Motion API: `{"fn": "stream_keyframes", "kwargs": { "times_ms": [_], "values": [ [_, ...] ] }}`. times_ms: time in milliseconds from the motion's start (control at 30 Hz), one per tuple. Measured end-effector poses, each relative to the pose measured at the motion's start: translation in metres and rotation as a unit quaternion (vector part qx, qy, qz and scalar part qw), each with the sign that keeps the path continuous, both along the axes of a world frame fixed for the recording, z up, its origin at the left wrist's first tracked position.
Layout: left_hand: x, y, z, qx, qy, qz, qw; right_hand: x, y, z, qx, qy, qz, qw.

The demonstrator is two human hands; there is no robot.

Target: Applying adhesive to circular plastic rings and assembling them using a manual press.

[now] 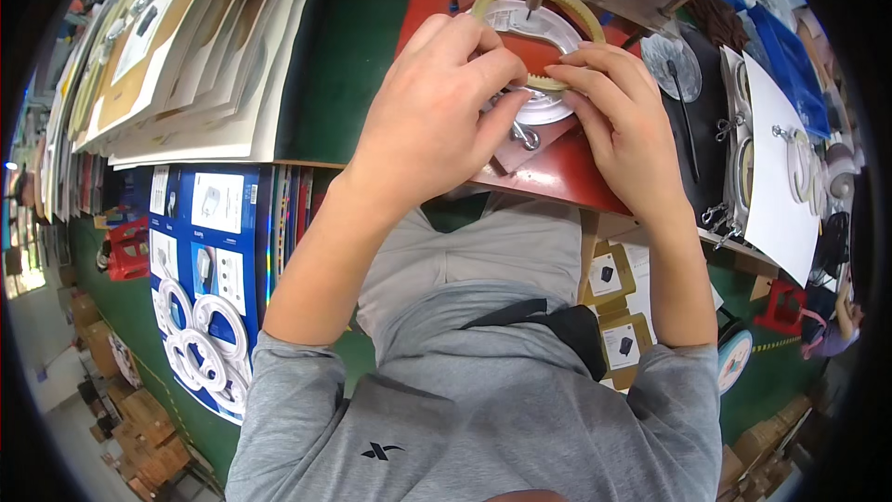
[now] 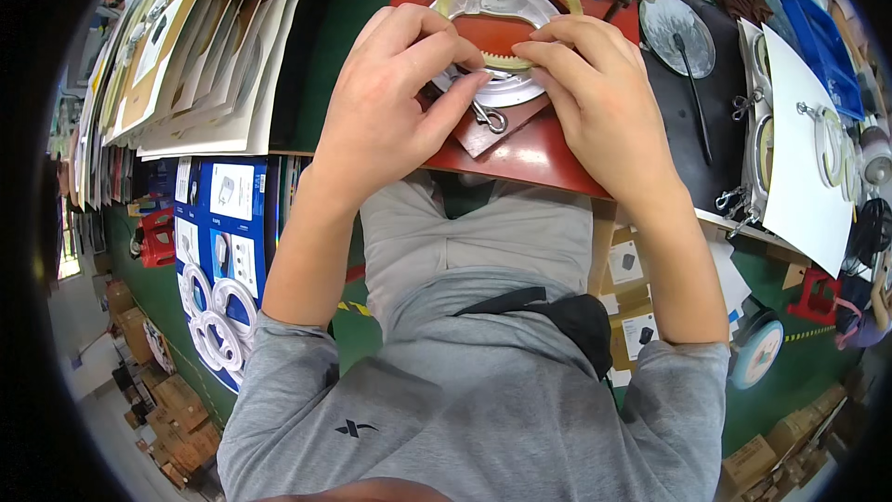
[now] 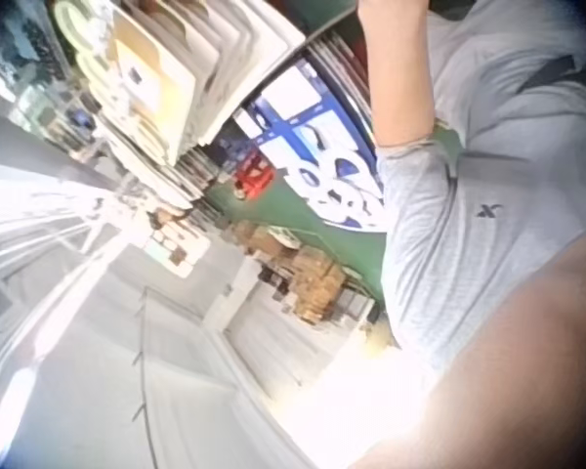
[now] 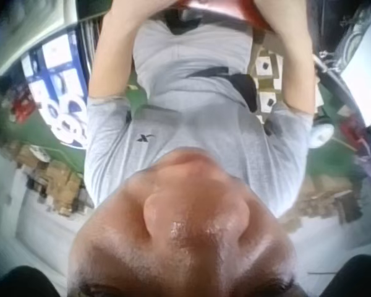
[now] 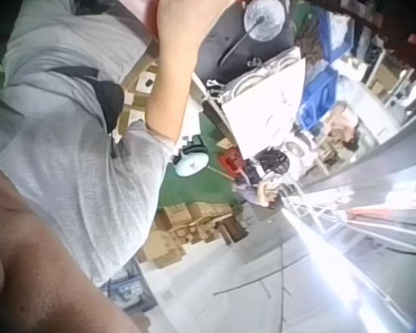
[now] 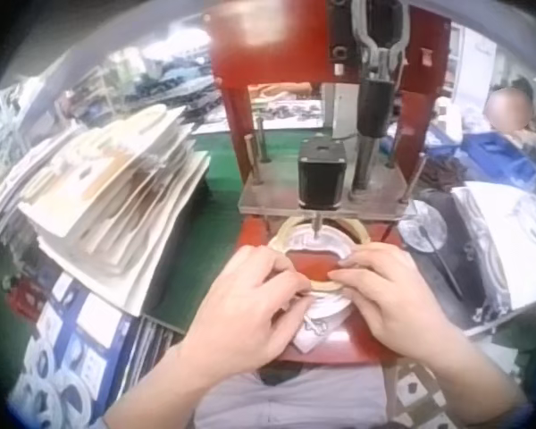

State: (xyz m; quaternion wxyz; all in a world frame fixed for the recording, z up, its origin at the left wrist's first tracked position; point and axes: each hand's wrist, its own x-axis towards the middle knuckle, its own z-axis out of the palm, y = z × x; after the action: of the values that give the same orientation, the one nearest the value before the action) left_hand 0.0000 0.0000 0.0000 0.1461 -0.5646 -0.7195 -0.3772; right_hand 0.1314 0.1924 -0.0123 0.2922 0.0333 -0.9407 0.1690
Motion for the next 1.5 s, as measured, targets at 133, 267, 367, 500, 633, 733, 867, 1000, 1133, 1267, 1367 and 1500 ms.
{"fn": "stream_keyframes", "kwargs": {
  "times_ms": [133, 267, 367, 500, 633, 733, 867, 1000, 1133, 1267, 1367, 1500],
  "values": [
    [0.003, 0.003, 0.009, -0.042, 0.019, -0.006, 0.999, -0.001, 0.001, 0.001, 0.015, 0.012, 0.008, 1.000],
    [0.002, 0.006, 0.010, -0.052, 0.030, -0.019, 0.998, -0.001, 0.004, 0.000, 0.003, 0.018, 0.017, 1.000],
    [-0.003, 0.001, 0.018, -0.055, -0.022, -0.059, 0.996, -0.001, 0.004, 0.001, -0.013, 0.021, 0.019, 1.000],
    [-0.011, -0.012, 0.028, -0.094, -0.079, -0.068, 0.990, -0.001, 0.000, 0.001, -0.009, 0.013, 0.017, 1.000],
    [-0.011, -0.020, 0.025, -0.104, -0.080, -0.069, 0.989, -0.004, -0.010, -0.002, 0.008, 0.029, 0.010, 0.999],
    [-0.013, -0.022, 0.021, -0.119, -0.082, -0.056, 0.988, -0.003, -0.019, -0.001, -0.002, 0.021, -0.010, 1.000],
    [-0.018, -0.023, 0.019, -0.134, -0.081, -0.055, 0.986, -0.003, -0.026, -0.003, -0.030, 0.016, -0.031, 0.999],
    [-0.024, -0.023, 0.021, -0.150, -0.075, -0.064, 0.984, -0.005, -0.028, -0.005, -0.038, 0.017, -0.035, 0.999],
    [-0.031, -0.023, 0.020, -0.151, -0.085, -0.085, 0.981, -0.007, -0.026, -0.005, -0.029, 0.040, -0.031, 0.998],
    [-0.037, -0.022, 0.019, -0.160, -0.065, -0.094, 0.981, -0.008, -0.025, -0.004, -0.033, 0.034, -0.029, 0.998],
    [-0.039, -0.020, 0.018, -0.154, -0.062, -0.106, 0.980, -0.007, -0.024, -0.001, -0.037, 0.027, -0.025, 0.999],
    [-0.035, -0.024, 0.006, -0.111, -0.017, -0.105, 0.988, -0.009, -0.023, 0.000, -0.037, 0.027, -0.015, 0.999]
  ]
}}
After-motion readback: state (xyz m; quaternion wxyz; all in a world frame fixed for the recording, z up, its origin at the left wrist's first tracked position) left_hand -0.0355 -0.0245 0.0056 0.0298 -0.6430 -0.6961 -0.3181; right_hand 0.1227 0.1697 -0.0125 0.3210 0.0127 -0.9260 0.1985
